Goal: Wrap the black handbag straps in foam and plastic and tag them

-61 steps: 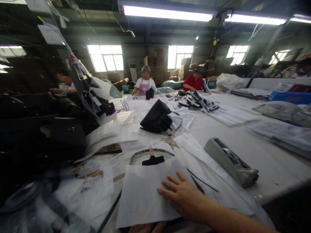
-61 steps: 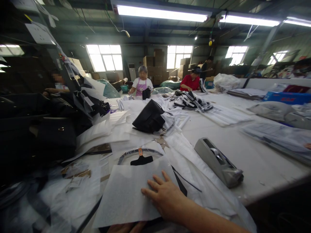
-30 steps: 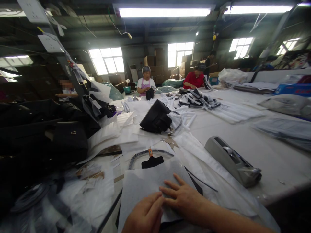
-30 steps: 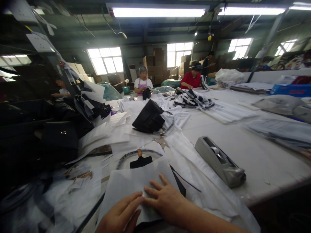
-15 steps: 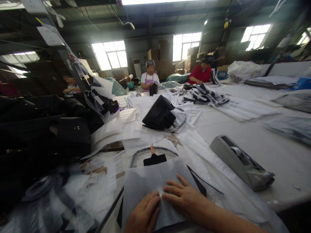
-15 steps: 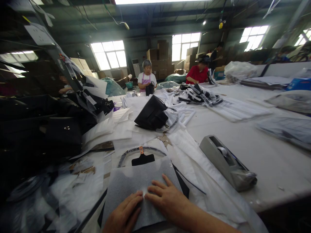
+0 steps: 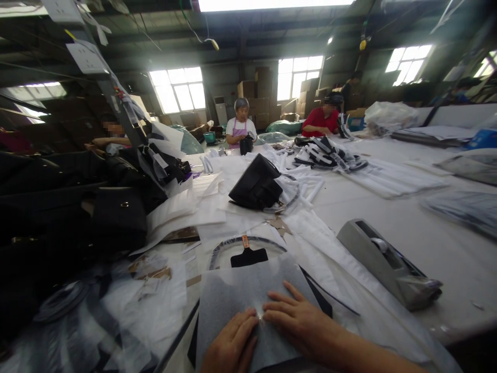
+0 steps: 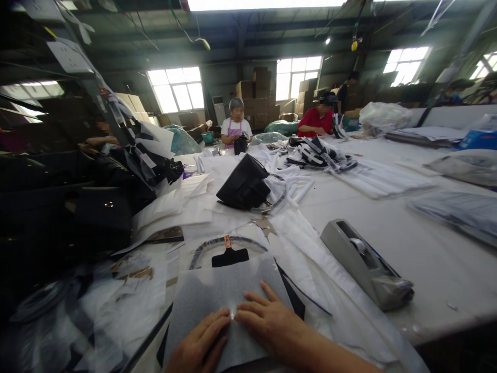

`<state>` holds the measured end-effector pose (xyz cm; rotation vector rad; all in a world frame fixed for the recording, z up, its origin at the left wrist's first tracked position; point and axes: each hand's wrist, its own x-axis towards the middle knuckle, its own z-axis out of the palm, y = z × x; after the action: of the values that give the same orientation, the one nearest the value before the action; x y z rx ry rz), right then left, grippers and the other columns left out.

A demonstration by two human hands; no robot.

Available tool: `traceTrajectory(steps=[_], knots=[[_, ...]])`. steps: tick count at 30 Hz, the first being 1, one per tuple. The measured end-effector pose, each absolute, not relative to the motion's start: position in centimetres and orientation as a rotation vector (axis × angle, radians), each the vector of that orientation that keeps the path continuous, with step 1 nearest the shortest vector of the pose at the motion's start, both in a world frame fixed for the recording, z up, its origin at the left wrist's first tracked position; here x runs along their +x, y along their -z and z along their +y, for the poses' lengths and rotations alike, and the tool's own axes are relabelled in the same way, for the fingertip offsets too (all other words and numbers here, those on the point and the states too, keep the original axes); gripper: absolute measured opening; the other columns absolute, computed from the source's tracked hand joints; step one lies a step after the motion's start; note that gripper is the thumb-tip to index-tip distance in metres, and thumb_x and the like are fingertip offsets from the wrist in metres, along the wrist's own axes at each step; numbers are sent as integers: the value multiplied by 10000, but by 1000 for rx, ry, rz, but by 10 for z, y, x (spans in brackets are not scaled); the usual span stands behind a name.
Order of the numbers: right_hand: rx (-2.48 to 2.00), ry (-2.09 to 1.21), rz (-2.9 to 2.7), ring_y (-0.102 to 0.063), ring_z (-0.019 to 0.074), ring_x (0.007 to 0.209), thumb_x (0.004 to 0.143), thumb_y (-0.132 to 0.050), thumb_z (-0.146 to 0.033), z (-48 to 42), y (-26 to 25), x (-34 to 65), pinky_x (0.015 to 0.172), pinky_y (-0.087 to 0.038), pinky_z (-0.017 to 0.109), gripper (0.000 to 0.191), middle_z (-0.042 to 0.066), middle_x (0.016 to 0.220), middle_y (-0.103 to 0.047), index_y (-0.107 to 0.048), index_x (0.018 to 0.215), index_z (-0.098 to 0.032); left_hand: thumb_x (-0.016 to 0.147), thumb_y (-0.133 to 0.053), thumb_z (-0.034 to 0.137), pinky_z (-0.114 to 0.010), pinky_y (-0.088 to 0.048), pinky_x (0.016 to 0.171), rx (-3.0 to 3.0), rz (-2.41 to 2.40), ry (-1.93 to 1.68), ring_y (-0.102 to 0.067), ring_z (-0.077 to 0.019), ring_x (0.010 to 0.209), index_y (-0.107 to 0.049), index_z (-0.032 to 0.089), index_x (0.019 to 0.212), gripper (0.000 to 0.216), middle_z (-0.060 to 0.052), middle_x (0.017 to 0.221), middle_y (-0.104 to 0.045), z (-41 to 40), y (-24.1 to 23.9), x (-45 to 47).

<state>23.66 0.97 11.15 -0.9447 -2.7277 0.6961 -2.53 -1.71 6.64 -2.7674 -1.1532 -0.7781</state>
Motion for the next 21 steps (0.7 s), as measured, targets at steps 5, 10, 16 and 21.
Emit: traceTrajectory(steps=[5,10,16,21], knots=[[-910,-683,-2727,-416,282,1415,947,-461,-146,7,-113,236,1190,-164,625,580,75,1465,-549,-391,1503,-295,967,-506,267,-195,-484,991,-2703,-1019,806,-698,-137,1083,-638,175,1195,280,-65,1158,-752,-13,-62,-26],[-908,-715,-2776,-408,303,1418,931,-485,-175,11,-117,234,1187,-176,629,575,98,1475,-534,-411,1495,-258,957,-478,188,-188,-495,989,-2646,-896,750,-702,-132,1072,-669,171,1164,282,-49,1135,-761,-7,-58,-25],[-911,-668,-2845,-400,294,1424,984,-461,-204,15,-112,235,1198,-185,609,505,81,1499,-507,-426,1485,-254,959,-453,154,-210,-501,1000,-2625,-793,714,-714,-129,1043,-685,172,1133,290,-32,1099,-773,-2,-50,-27],[-950,-775,-2837,-373,255,1443,1022,-444,-266,21,-119,241,1217,-200,556,466,37,1518,-487,-422,1487,-293,989,-439,248,-262,-573,917,-2596,-833,680,-742,-142,960,-698,250,1128,294,-3,1013,-782,2,-45,-35]])
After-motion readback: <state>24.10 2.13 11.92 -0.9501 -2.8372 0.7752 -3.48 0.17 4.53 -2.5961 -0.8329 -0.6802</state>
